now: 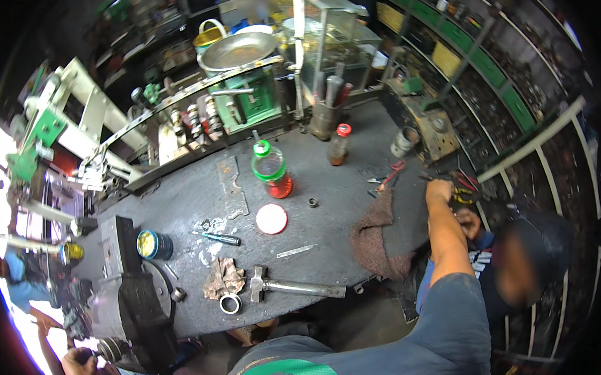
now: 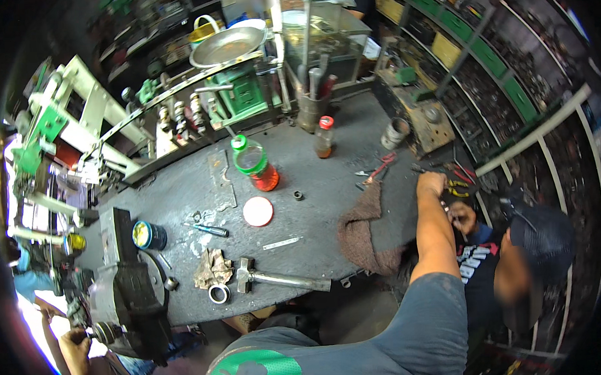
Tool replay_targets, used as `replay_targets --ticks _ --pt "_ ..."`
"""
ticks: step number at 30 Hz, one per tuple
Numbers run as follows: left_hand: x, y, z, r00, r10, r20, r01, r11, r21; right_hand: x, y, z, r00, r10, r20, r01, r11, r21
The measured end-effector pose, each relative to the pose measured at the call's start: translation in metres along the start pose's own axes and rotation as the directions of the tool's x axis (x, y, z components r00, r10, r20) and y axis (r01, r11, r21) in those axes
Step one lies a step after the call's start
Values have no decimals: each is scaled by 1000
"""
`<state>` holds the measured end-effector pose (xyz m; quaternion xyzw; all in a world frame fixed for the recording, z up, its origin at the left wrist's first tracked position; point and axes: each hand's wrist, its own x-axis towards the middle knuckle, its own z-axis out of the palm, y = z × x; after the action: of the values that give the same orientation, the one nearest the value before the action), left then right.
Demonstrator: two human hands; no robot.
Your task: The person assembles a mechanical gear assembly on a workbench. They use a hammer to tap a bearing into place, wipe the part with a cloth, and use pliers to adjust a small component. The person also retrieves a part from a shelf and returns to the bench to continue assembly.
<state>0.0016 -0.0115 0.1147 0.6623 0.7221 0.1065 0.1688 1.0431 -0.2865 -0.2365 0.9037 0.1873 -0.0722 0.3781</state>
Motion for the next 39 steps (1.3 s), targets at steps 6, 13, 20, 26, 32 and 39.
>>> replay_targets --ticks 6,13,20,26,32,39 --pt "-20 -24 1 998 -4 -60 5 1000 18 13 14 -1 987 -118 -107 114 993 -44" --pt "-30 -1 13 986 95 -138 -96 995 5 8 74 -24 955 188 -229 -66 888 455" --pt "-26 3 21 959 224 -172 -226 974 3 -65 123 -107 689 500 -524 66 678 732" --pt "-38 34 25 940 284 -191 -293 956 -20 -242 62 -212 597 207 -775 610 510 606" --pt "-38 20 33 942 272 -198 -320 906 -277 -422 -116 -260 492 -248 -835 867 52 495" --pt "-29 11 36 861 447 -242 -507 800 -322 -514 -284 -287 239 -539 -808 964 33 263"
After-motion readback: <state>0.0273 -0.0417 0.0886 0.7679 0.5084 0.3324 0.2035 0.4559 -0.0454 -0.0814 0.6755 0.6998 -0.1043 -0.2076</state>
